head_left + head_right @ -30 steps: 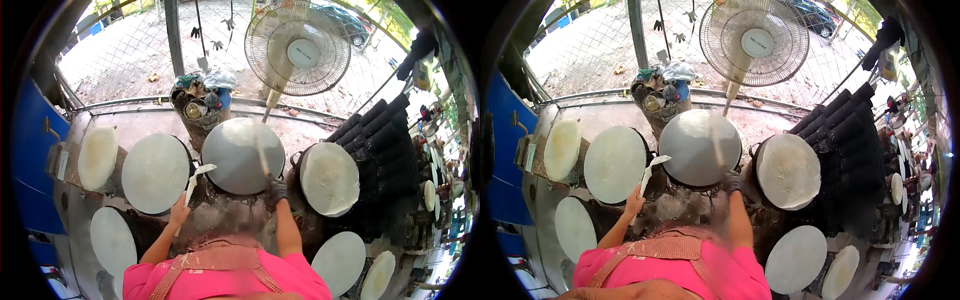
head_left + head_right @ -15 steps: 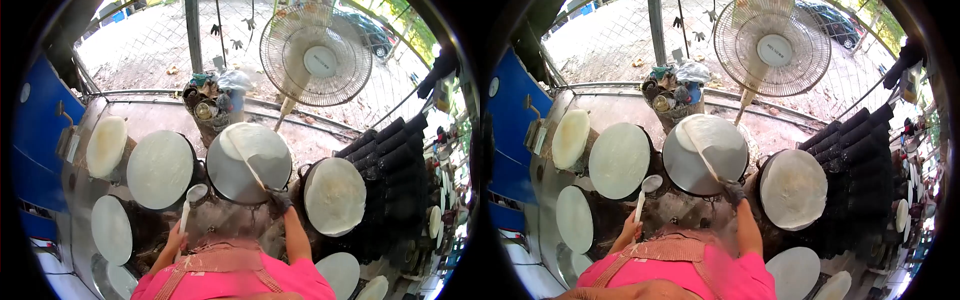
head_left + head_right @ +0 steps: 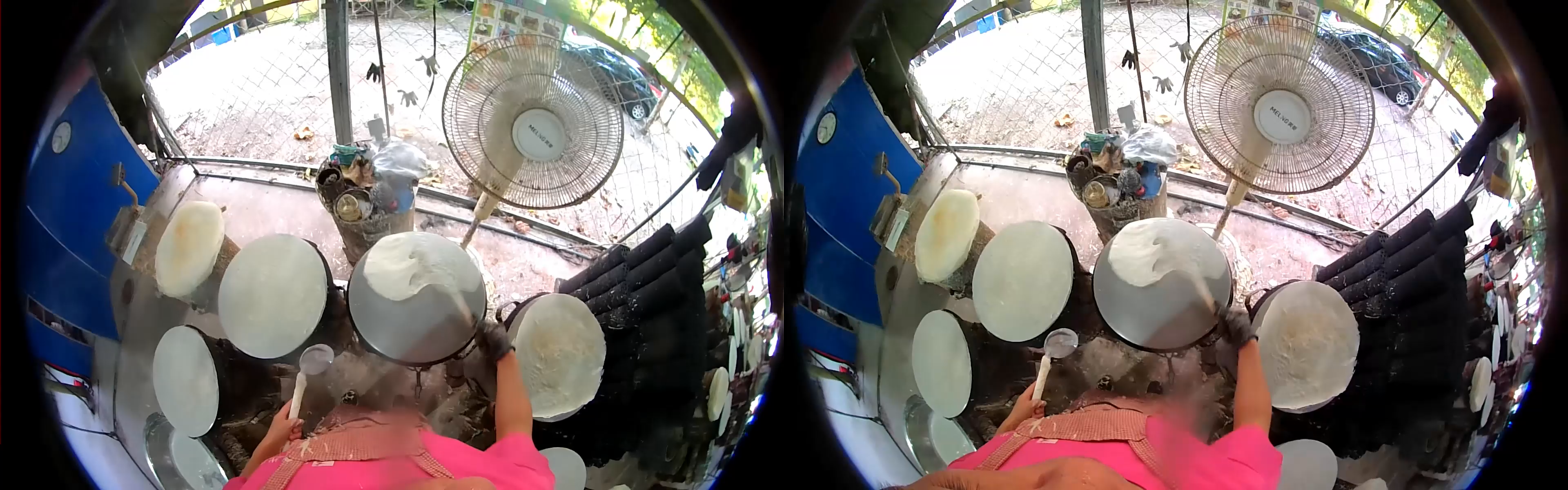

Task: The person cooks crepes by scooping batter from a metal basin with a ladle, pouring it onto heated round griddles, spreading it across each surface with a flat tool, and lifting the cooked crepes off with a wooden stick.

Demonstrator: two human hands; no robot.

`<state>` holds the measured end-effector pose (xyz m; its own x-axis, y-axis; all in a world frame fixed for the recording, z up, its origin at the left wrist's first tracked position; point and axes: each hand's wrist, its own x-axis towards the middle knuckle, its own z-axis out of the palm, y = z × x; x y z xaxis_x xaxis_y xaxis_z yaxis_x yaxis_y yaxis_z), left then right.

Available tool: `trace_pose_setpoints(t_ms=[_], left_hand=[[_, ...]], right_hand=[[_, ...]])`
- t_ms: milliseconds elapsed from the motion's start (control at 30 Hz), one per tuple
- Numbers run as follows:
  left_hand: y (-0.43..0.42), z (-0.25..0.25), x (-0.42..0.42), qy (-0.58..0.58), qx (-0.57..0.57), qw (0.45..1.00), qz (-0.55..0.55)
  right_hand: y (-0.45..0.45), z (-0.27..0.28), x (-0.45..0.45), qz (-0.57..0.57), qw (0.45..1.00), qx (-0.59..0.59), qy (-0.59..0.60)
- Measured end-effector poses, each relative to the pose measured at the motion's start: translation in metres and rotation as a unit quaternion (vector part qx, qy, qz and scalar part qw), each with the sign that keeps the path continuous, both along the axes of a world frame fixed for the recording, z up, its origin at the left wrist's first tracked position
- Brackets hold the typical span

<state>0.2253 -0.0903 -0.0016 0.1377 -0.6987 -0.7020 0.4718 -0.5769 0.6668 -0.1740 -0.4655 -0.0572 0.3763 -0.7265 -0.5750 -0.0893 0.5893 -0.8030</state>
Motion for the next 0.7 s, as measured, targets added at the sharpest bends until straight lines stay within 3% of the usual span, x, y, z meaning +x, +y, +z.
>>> trace_pose_setpoints(t_ms=[133,300,500,700], left_hand=[[0.005,0.001,-0.004,0.028,0.018,0.999,0.023],[0.009,0.003,-0.005,0.013,0.031,0.999,0.032],[0.024,0.006,-0.01,-0.013,0.045,0.998,0.047],[0.036,0.001,-0.009,-0.007,0.054,0.994,0.091]], right_hand=[[-0.033,-0.01,0.032,0.026,0.999,0.028,0.031],[0.012,0.005,0.007,0.104,0.99,0.05,-0.077],[-0.07,0.005,0.034,0.098,0.992,0.028,0.078],[-0.018,0.016,0.014,0.176,0.983,0.038,0.028]])
